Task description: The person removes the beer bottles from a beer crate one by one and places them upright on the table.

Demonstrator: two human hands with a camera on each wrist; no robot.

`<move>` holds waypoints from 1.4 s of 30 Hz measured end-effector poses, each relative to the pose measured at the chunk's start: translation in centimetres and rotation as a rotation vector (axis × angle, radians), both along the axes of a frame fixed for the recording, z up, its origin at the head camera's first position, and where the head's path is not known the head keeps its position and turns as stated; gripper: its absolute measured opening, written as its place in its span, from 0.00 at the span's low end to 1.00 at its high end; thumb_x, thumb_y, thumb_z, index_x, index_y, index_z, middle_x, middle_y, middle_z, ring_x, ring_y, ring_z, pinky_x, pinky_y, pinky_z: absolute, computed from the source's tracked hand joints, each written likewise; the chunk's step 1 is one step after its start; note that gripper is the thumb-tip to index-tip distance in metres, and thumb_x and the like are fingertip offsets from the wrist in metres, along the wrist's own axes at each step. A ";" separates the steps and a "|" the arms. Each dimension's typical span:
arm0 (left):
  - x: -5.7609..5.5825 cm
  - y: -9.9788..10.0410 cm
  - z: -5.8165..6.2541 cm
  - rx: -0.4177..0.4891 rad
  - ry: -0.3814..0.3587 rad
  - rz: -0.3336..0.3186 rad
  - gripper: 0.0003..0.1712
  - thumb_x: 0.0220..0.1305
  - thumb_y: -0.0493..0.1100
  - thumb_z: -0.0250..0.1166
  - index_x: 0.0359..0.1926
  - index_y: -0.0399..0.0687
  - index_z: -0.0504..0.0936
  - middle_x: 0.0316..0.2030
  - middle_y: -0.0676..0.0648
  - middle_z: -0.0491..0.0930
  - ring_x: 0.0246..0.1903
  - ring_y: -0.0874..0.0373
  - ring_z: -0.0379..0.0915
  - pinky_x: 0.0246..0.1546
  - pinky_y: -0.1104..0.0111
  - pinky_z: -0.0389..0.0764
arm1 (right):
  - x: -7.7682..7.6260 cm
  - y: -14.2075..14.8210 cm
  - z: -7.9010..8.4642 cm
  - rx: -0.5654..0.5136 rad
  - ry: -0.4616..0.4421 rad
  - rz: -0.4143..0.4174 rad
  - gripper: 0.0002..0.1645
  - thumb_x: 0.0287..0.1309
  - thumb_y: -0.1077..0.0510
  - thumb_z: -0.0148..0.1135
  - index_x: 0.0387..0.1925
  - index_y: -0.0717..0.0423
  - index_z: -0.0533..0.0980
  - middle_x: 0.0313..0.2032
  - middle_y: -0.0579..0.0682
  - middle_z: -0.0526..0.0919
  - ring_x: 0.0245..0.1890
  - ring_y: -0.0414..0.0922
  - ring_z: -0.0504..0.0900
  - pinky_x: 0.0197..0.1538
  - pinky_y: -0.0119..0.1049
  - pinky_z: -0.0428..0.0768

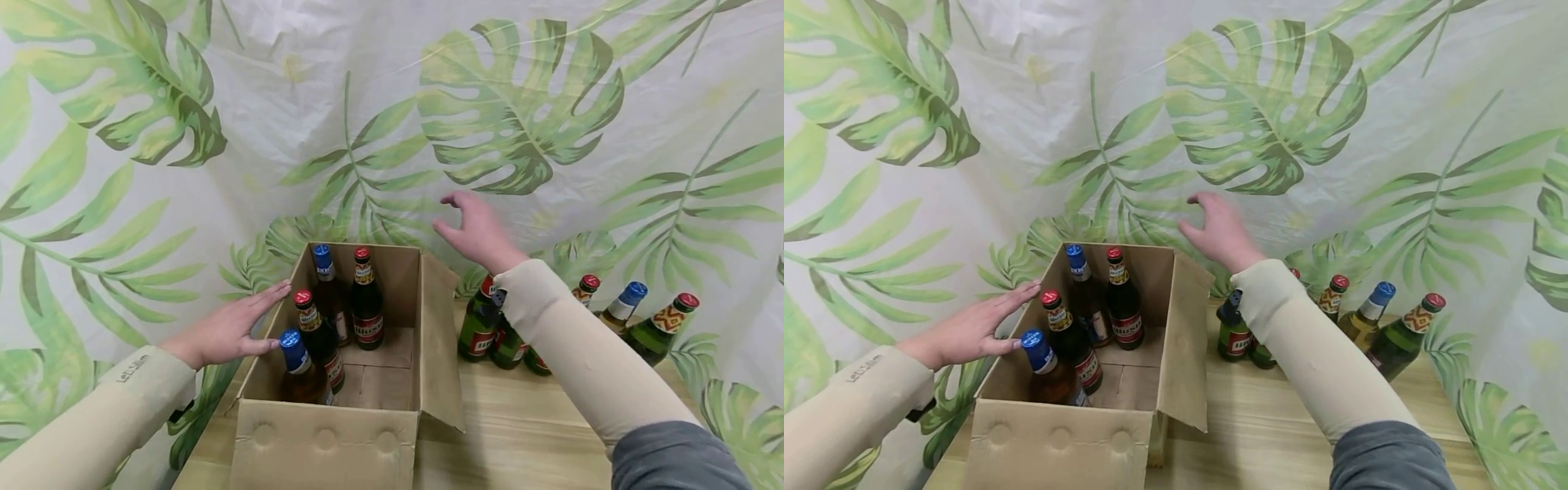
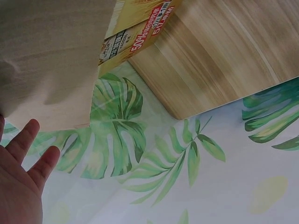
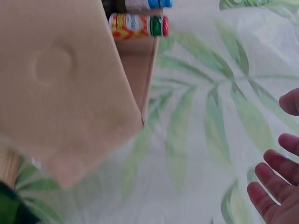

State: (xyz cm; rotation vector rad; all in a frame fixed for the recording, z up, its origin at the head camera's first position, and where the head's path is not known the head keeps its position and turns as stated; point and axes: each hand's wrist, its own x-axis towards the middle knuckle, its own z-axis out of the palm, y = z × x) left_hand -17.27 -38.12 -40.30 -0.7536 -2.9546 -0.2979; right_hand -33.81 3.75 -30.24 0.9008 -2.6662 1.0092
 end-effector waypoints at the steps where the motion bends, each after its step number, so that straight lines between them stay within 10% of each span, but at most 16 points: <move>1: 0.0 0.0 0.0 -0.002 0.000 0.002 0.51 0.68 0.58 0.67 0.79 0.36 0.57 0.77 0.32 0.56 0.70 0.32 0.62 0.63 0.38 0.68 | -0.1 -0.6 -0.2 -0.001 0.000 0.016 0.31 0.72 0.50 0.61 0.68 0.66 0.71 0.67 0.63 0.73 0.69 0.58 0.69 0.69 0.53 0.67; 23: 0.2 -0.2 0.2 0.013 0.016 -0.002 0.51 0.67 0.57 0.68 0.79 0.35 0.57 0.77 0.32 0.56 0.70 0.32 0.62 0.63 0.39 0.69 | -0.4 -11.2 -3.6 0.095 -0.161 0.164 0.32 0.68 0.53 0.68 0.67 0.62 0.72 0.64 0.59 0.77 0.65 0.54 0.75 0.66 0.47 0.72; 42: 0.3 -0.1 0.7 -0.014 -0.009 -0.007 0.52 0.68 0.60 0.66 0.79 0.36 0.56 0.78 0.33 0.55 0.69 0.33 0.63 0.63 0.40 0.69 | -0.8 -13.5 -7.8 0.129 -0.379 0.133 0.31 0.71 0.55 0.65 0.71 0.60 0.71 0.61 0.58 0.81 0.59 0.52 0.80 0.61 0.44 0.77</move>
